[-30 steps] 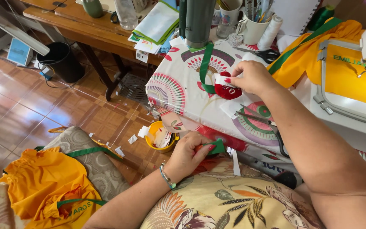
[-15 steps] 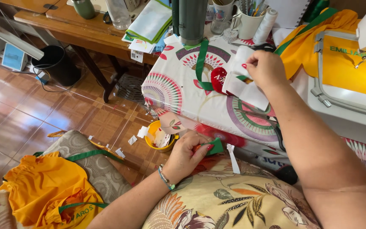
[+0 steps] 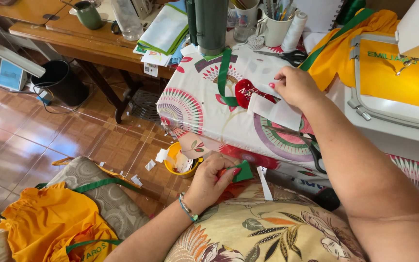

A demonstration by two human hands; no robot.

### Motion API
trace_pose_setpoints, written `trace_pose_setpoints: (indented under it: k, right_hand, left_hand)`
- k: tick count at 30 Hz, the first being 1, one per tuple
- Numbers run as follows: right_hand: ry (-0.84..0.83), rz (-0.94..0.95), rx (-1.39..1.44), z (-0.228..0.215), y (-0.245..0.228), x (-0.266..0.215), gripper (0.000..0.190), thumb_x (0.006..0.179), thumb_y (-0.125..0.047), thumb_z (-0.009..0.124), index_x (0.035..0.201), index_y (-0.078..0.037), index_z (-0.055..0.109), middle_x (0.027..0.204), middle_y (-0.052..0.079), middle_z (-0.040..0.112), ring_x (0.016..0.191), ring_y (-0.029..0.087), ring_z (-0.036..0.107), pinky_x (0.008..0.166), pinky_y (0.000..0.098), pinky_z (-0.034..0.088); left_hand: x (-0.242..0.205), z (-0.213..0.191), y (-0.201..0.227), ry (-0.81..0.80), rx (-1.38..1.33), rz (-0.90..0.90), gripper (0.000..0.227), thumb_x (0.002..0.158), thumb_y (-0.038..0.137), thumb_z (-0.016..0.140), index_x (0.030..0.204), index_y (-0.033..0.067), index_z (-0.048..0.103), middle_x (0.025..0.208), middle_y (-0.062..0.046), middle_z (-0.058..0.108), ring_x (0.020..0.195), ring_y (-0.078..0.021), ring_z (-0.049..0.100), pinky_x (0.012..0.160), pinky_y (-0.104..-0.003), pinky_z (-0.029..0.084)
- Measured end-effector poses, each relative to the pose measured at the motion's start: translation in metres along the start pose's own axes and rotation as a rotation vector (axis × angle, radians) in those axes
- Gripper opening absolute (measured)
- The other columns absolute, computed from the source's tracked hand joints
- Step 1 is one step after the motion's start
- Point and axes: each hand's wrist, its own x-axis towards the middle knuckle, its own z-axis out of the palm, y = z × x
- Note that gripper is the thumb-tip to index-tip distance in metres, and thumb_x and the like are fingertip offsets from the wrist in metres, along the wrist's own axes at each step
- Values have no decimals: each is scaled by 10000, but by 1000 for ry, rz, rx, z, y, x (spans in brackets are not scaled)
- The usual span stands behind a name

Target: Turning a fabric pouch inside out, shaping the corners, and trimming excess material with scissors

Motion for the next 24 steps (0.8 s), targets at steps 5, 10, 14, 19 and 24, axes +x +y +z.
trace_pose_setpoints:
  k: [5,10,14,19,24]
  right_hand:
    - [-101,77,-154,8,8,8,268,862,-268,739,1130,-291,741,1034,-35,759,1134,262,682,996,461,497]
    - [-49,95,-195,-11,2,7,107,914,-305,706,1002,-303,767,970,-12,760,1074,296,697,948,465,498]
    - [108,47,67,-44,-14,3,119,943,-223,711,1057,-231,744,964,33,749,956,293,679,825,460,520]
    - [432,-80,-312,-33,21,29,113,947,-202,752,979,-306,778,836,15,733,861,346,667,724,503,401]
    - [651,-309,-344,-35,-10,10,65,996,-31,698,1061,-29,702,1085,133,675,1060,360,541,869,467,425]
  left_hand:
    - [-3,-2,-6,-18,28,-17,116,939,198,733,875,102,723,741,-110,577,714,-336,656,706,-382,553]
    - [-5,-1,-16,-21,31,-44,111,935,203,738,868,114,730,746,-108,589,721,-330,662,712,-382,555]
    - [-4,1,-18,-36,79,-40,94,934,183,726,868,120,706,777,-66,623,757,-263,635,732,-354,516]
    - [-1,1,-18,-64,125,-29,84,937,158,703,866,117,686,810,-28,671,786,-201,613,751,-326,486]
    - [-2,1,-22,-80,132,-42,72,935,158,709,883,117,682,826,-43,642,773,-203,613,725,-329,485]
